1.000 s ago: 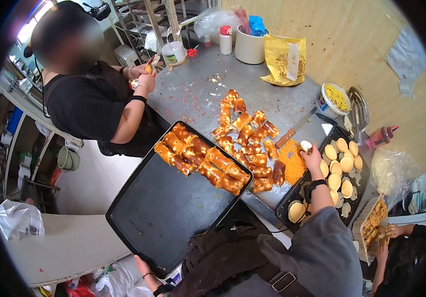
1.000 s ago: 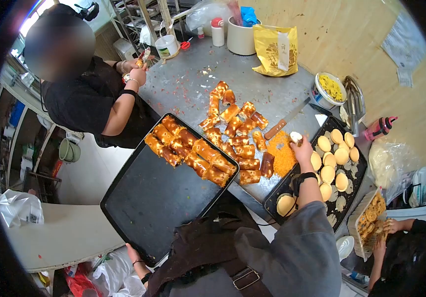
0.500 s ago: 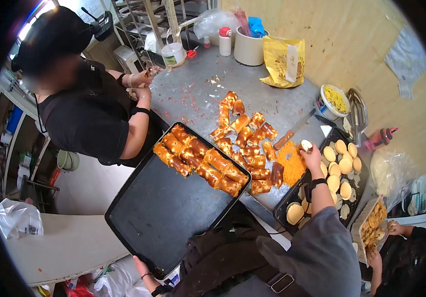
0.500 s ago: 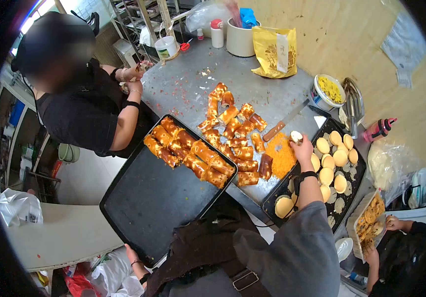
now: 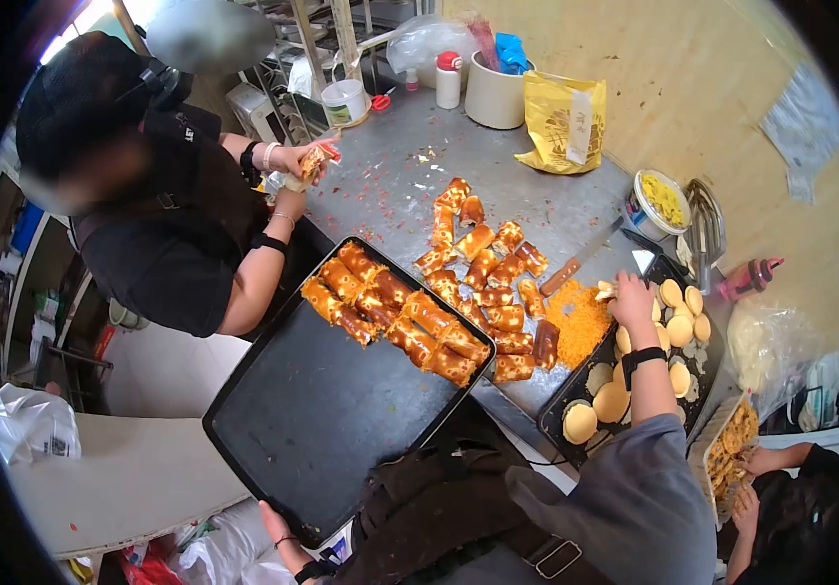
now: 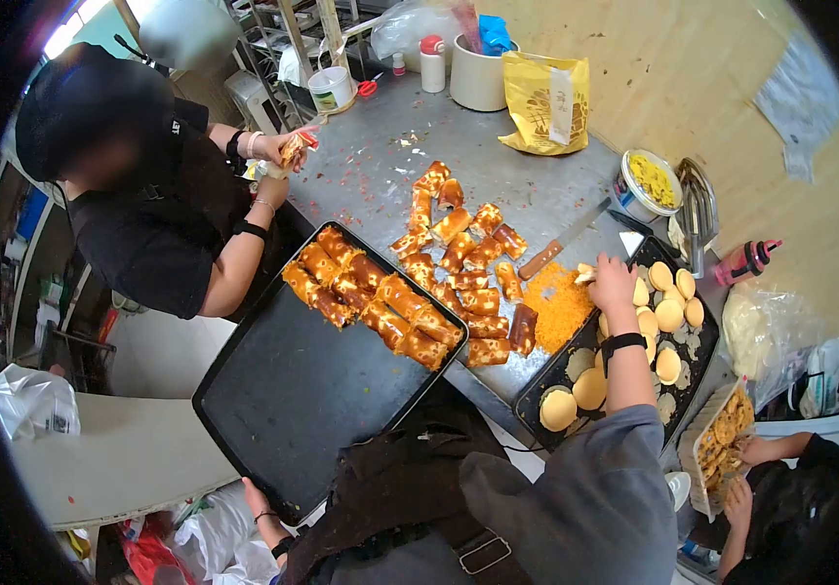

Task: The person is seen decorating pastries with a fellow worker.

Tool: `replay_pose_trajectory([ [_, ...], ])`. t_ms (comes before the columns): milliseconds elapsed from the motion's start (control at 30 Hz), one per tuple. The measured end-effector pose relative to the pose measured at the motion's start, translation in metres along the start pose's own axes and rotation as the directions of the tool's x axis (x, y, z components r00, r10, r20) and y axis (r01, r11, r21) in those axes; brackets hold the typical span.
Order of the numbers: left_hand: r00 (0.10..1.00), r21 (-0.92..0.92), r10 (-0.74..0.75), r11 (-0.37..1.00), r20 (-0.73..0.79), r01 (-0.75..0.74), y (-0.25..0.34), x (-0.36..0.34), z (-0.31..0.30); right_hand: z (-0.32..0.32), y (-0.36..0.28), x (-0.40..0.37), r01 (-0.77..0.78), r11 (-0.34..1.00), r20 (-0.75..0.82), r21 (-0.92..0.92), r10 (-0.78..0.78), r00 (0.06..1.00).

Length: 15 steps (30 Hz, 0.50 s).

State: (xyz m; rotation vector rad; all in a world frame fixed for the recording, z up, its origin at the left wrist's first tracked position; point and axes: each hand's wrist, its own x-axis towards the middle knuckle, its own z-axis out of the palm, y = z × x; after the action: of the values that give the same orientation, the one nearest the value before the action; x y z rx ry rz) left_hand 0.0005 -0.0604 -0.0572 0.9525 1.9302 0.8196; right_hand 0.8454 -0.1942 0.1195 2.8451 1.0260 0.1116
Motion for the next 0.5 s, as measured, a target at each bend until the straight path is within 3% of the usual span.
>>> replay_pose_trajectory([
  [133, 1.000, -0.009, -0.014, 1.000, -0.001, 0.014, -0.005, 0.004, 0.001, 0.017, -0.004, 0.011, 0.125, 0.986, -0.024, -0.110, -0.128, 0.991],
  [333, 0.997, -0.020, 0.023, 1.000, 0.068, -0.021, -0.005, 0.004, -0.002, 0.029, -0.013, 0.009, 0.133, 0.990, -0.031, 0.044, -0.131, 0.991],
  [500, 1.000, -0.037, 0.008, 0.999, 0.010, -0.008, 0.012, -0.008, 0.007, 0.038, -0.011, 0.008, 0.052, 0.989, -0.072, 0.136, -0.042, 0.996],
])
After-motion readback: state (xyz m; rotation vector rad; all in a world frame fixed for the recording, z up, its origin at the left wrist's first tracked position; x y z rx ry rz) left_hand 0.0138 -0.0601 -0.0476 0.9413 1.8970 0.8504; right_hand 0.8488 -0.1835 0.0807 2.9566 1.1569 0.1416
